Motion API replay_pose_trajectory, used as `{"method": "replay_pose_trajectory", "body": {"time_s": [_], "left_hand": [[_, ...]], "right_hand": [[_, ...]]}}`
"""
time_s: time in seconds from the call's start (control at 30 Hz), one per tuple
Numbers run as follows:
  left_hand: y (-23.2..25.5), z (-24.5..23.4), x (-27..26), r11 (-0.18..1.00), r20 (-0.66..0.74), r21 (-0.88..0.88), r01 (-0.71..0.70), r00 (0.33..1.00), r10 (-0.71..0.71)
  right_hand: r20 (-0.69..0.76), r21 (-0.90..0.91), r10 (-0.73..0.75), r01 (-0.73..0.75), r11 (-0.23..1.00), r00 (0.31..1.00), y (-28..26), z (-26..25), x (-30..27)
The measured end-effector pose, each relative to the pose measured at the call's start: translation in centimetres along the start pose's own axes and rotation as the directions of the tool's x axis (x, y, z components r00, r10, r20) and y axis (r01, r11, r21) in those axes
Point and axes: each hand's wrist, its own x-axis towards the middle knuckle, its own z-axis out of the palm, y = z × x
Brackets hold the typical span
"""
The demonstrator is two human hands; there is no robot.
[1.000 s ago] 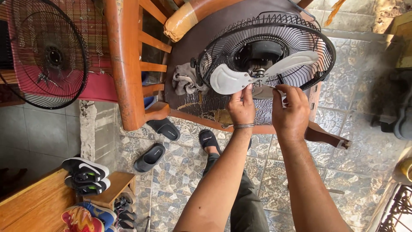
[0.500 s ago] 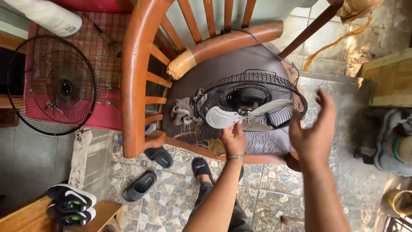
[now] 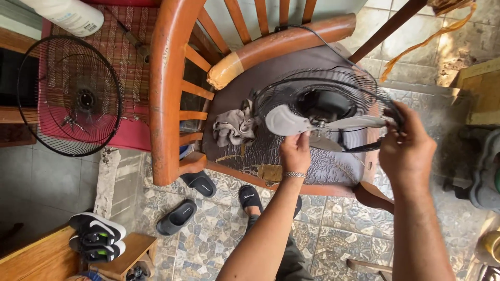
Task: Dismantling and repairing the motor housing and blade assembly of a desk fan using tools.
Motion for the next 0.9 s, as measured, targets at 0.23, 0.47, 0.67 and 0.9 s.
{"method": "replay_pose_trajectory", "body": {"time_s": [0.23,0.47,0.67,0.9], "left_hand": [[-2.2,0.5,1.3,0.999,0.088,-0.031,-0.018,0.996,0.02],[-3.1,0.1,1.4,0.99,0.103,0.038,0.134,0.985,-0.137],[-6.0,-0.2,1.8,0.976,0.096,-0.16,0.146,0.987,-0.132],[-3.2,-1.7,2.0,0.99,0.187,-0.02,0.14,0.973,-0.134]], "right_hand": [[-0.004,-0.092,0.018,-0.019,0.996,1.0,-0.8,-0.7,1.5],[0.065,-0.208,0.052,-0.038,0.977,0.997,-0.1,-1.2,1.7],[0.08,-0.231,0.137,-0.115,0.966,0.987,-0.1,-1.3,1.8],[0.103,-0.192,0.093,-0.072,0.979,0.99,0.1,-1.2,1.5]]}}
